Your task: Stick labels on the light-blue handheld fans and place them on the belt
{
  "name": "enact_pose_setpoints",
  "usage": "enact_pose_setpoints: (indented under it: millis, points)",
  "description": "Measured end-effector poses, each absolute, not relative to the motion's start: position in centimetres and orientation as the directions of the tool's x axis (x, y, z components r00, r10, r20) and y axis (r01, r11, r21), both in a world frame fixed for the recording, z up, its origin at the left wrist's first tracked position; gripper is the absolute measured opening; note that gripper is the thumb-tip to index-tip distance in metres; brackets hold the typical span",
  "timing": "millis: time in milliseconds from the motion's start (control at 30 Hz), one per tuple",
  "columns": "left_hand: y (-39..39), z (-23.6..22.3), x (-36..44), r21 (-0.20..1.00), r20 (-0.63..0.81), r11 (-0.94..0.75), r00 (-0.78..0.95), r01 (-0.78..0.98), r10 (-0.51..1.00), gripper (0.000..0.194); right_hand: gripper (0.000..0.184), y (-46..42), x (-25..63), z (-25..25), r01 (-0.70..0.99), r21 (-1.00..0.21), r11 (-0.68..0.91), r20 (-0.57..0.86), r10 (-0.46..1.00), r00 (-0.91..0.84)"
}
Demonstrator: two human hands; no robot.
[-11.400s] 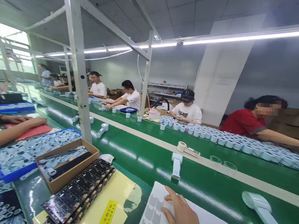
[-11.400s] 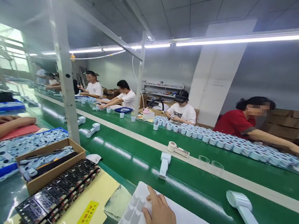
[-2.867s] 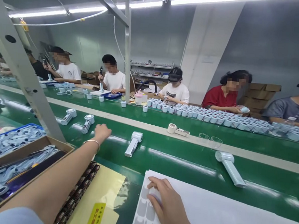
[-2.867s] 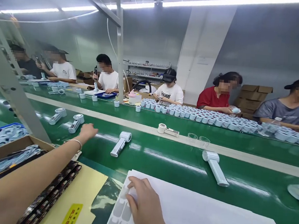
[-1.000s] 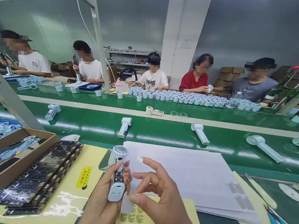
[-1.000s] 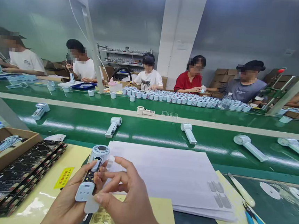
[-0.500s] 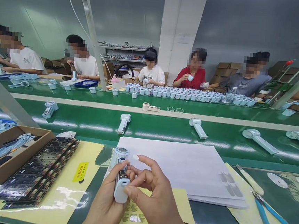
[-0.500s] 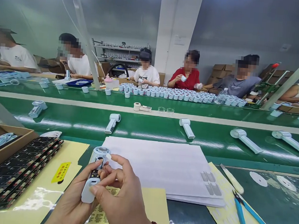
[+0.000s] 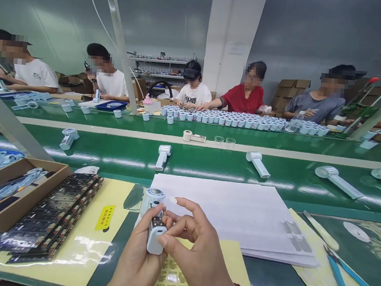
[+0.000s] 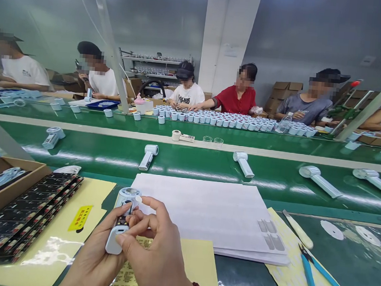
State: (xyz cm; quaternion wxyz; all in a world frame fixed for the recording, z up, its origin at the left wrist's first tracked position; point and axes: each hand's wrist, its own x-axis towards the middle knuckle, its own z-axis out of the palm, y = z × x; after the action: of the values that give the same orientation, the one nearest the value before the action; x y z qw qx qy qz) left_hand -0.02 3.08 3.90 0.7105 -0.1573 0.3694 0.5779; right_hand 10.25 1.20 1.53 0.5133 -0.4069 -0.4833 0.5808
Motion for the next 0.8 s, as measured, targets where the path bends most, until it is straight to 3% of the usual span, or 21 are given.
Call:
enact_pose_setpoints:
  millis: [100, 233, 300, 400, 467, 533, 600, 733, 800]
  points:
    - [2.9, 4.0, 0.1, 0.211, -0.711, 0.262, 0.037, -0.942, 0.703, 0.008, 0.055, 0.9, 10.1, 1.2, -0.116, -0.99, 0.079, 0.093, 0.988, -0.127]
    - [2.3, 4.2, 0.4, 0.245, -0.693, 0.258, 0.017, -0.934, 0.72, 0.013, 0.065, 0.3, 9.7, 0.4, 0.11, -0.919, 0.38, 0.376, 0.925, -0.056]
    - [2.0, 4.2, 0.5, 0.238, -0.693, 0.277, 0.037, -0.931, 0.72, 0.013, 0.076, 0.3, 9.6, 0.2, 0.185, -0.881, 0.436, 0.443, 0.897, -0.006]
    - [1.9, 4.1, 0.3, 0.159, -0.72, 0.325, 0.116, -0.932, 0.685, 0.015, 0.093, 0.7, 10.1, 0.7, 0.125, -0.963, 0.238, 0.239, 0.971, -0.007]
    - [1.9, 4.1, 0.2, 0.116, -0.716, 0.35, 0.166, -0.929, 0.678, 0.019, 0.087, 1.0, 10.7, 1.1, 0.024, -0.997, 0.079, 0.076, 0.991, -0.109]
    - [1.9, 4.1, 0.1, 0.114, -0.715, 0.35, 0.168, -0.93, 0.679, 0.018, 0.074, 1.2, 11.1, 1.2, -0.036, -0.999, 0.012, 0.018, 0.981, -0.191]
    - [1.8, 4.2, 0.2, 0.137, -0.72, 0.329, 0.134, -0.934, 0.681, 0.015, 0.08, 1.0, 11.3, 0.9, 0.004, -0.998, 0.059, 0.057, 0.983, -0.172]
    - [1.7, 4.5, 0.4, 0.233, -0.703, 0.324, 0.071, -0.917, 0.707, 0.012, 0.106, 0.1, 11.0, -0.5, 0.244, -0.906, 0.345, 0.309, 0.935, -0.173]
    - [1.7, 4.4, 0.3, 0.254, -0.705, 0.334, 0.062, -0.908, 0.707, 0.011, 0.109, -0.3, 11.3, -1.0, 0.267, -0.887, 0.377, 0.328, 0.92, -0.213]
